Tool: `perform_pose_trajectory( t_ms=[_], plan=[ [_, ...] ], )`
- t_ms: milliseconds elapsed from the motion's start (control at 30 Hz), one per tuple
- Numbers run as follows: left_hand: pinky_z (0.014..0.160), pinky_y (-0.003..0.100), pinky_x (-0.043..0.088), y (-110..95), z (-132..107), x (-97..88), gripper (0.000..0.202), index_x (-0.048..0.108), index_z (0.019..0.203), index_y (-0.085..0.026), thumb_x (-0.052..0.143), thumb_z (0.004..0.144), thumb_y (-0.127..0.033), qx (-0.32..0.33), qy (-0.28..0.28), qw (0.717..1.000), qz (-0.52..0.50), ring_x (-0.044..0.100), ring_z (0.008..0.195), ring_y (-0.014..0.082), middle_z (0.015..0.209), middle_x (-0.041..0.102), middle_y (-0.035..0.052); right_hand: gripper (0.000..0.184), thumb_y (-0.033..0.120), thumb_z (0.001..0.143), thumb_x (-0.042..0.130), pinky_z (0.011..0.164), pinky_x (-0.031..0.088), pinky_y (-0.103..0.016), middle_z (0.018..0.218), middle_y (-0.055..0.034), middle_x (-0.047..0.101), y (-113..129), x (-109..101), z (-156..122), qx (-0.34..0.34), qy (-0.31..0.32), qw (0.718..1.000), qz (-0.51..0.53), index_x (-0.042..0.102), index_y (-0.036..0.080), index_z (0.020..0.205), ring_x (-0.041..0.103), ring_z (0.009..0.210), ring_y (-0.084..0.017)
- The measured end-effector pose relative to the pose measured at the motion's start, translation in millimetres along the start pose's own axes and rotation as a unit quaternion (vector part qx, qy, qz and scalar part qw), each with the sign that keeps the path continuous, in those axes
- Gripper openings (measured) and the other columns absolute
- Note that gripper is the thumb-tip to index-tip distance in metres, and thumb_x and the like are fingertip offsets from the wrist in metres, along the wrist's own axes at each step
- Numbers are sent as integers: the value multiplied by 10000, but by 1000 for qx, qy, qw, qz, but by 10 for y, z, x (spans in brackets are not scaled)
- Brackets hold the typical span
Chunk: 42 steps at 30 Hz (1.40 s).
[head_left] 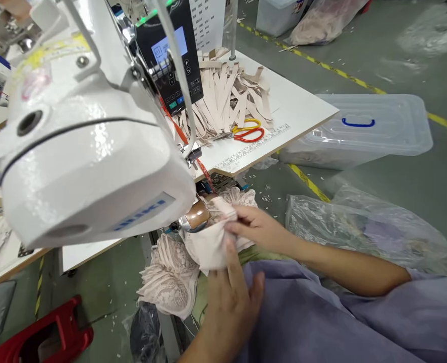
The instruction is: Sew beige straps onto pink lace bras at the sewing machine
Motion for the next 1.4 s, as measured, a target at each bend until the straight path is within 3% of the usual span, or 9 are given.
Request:
perform_pose_trajectory(
  t_ms=[100, 200, 267, 333, 433, 567, 800, 1067, 1400],
  plan=[
    [860, 359, 585, -94, 24, -208, 588, 374, 1472, -147, 575, 921, -184, 32, -31, 998, -49, 724, 997, 243, 1064, 755, 137, 254, 391, 945, 552, 620, 470, -267, 808, -20, 667, 41, -101, -102, 3, -53, 998, -41, 677, 182, 873, 590, 709, -155],
    [1041, 499, 465, 3, 110, -264, 357, 576, 1282, -154, 540, 927, -163, 66, -17, 997, 40, 694, 1056, 280, 1090, 743, 144, 210, 264, 911, 569, 558, 437, -240, 672, 13, 630, 67, 204, -162, -48, 207, 969, -129, 673, 181, 749, 559, 612, -128],
    [952, 479, 499, 225, 169, -169, 219, 682, 975, -147, 480, 964, -230, 12, 39, 998, 56, 705, 808, 245, 804, 736, 105, 216, 209, 914, 554, 572, 439, -241, 670, 7, 635, 22, 366, -194, -100, 302, 922, -223, 687, 176, 747, 565, 609, -125],
    [757, 397, 528, 533, 203, -56, 375, 606, 666, -188, 448, 976, -328, -115, 74, 991, -1, 612, 582, 198, 547, 603, 50, 244, 181, 938, 515, 588, 439, -267, 699, -28, 649, -49, 418, -125, -160, 245, 890, -351, 701, 154, 782, 573, 629, -145],
    [632, 332, 489, 868, 174, 208, 415, 575, 662, -193, 478, 939, -486, -309, 152, 891, -295, 577, 577, 186, 565, 582, 42, 249, 171, 965, 479, 632, 458, -314, 756, -82, 672, -141, 463, -11, -262, 129, 836, -464, 711, 116, 890, 593, 698, -190],
    [632, 328, 500, 914, 144, 395, 461, 583, 762, -176, 491, 883, -611, -366, 180, 741, -534, 564, 574, 166, 534, 456, -27, 277, 189, 996, 439, 730, 500, -342, 881, -96, 698, -218, 435, 49, -318, 97, 834, -440, 713, 153, 1016, 617, 820, -204],
    [639, 248, 420, 907, 48, 298, 360, 579, 730, -186, 559, 914, -494, -354, 97, 770, -523, 488, 631, 117, 663, 514, -21, 309, 380, 933, 604, 893, 531, -401, 1069, -108, 657, -117, 263, -107, -242, -8, 914, -325, 649, 208, 1187, 622, 1026, -238],
    [624, 249, 401, 831, 106, 138, 327, 581, 736, -190, 461, 974, -381, -272, 81, 910, -304, 539, 627, 134, 663, 599, -3, 290, 324, 991, 514, 834, 536, -370, 1110, -116, 659, -50, 432, -59, -244, 64, 882, -399, 655, 189, 1205, 619, 1019, -234],
    [555, 241, 347, 839, 94, 183, 358, 528, 677, -202, 455, 966, -400, -295, 112, 884, -345, 476, 559, 125, 596, 531, -20, 155, 298, 956, 575, 873, 516, -381, 1020, -100, 654, 9, 363, -107, -343, 20, 837, -426, 690, 196, 940, 595, 974, -217]
  ],
)
Point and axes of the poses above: each hand's wrist, its own z-axis towards the middle knuckle, its own x-axis out of the palm, y = z × x, the point moved 5 cm from there along z, towards the middle knuckle
